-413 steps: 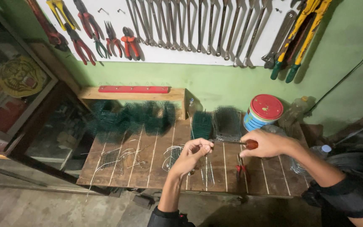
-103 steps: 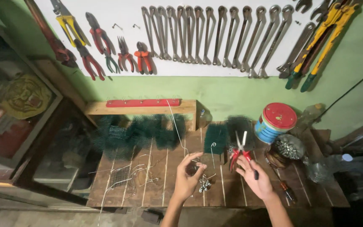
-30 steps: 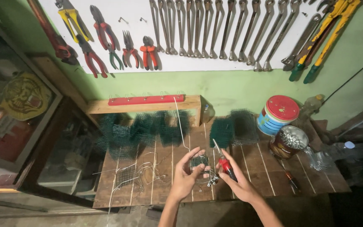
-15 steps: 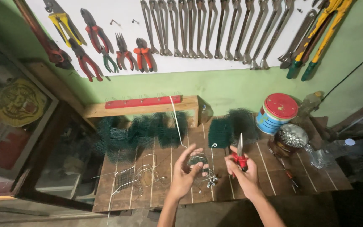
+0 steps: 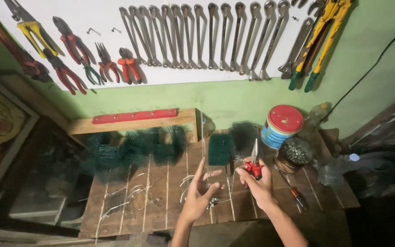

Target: The person assembles a small wire mesh cage by bending and twisting wire, then using pliers and a screwdriver to secure the mesh to the frame. They repeatedly bend wire ends, twist connections, and tighten joints to form a rectangular enclosure.

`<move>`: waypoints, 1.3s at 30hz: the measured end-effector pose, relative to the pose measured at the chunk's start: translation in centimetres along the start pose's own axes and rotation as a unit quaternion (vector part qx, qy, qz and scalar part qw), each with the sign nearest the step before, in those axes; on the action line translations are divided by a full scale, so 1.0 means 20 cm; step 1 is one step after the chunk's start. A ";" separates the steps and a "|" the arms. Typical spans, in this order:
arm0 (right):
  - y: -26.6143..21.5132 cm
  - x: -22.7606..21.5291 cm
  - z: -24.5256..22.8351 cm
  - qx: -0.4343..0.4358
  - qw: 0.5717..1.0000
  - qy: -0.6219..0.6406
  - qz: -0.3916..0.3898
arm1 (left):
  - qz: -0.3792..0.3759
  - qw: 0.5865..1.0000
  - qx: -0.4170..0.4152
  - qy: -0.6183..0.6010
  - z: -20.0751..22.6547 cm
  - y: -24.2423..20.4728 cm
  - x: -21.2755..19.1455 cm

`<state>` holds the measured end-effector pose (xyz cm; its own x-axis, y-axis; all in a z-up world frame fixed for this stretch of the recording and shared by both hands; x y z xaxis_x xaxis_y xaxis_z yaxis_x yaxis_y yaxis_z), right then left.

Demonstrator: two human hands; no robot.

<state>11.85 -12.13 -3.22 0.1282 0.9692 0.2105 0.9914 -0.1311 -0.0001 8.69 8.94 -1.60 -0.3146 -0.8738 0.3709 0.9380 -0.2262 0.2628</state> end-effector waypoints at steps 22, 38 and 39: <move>0.01 -0.48 -0.08 0.027 0.998 0.008 -0.058 | 0.057 0.993 -0.090 0.048 -0.15 0.13 0.45; 0.06 -0.80 -0.06 0.079 0.990 -0.030 -0.109 | 0.139 0.985 -0.084 0.058 -0.36 0.09 0.62; 0.08 -0.83 -0.03 0.079 0.990 -0.042 -0.106 | 0.161 0.981 -0.097 0.055 -0.36 0.08 0.63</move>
<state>11.22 -28.48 -6.04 -0.0883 0.9862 0.1398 0.9872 0.1054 -0.1198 7.28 -5.51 -2.88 0.0106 -0.9519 0.3063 0.9995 0.0014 -0.0301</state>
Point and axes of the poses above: each hand's wrist, its own y-axis towards the middle knuckle, its own x-axis out of the palm, z = x × y, the point moved 7 cm from there along y, towards the middle knuckle, and after that the axes turned 3 degrees about x, right-handed, at the moved point
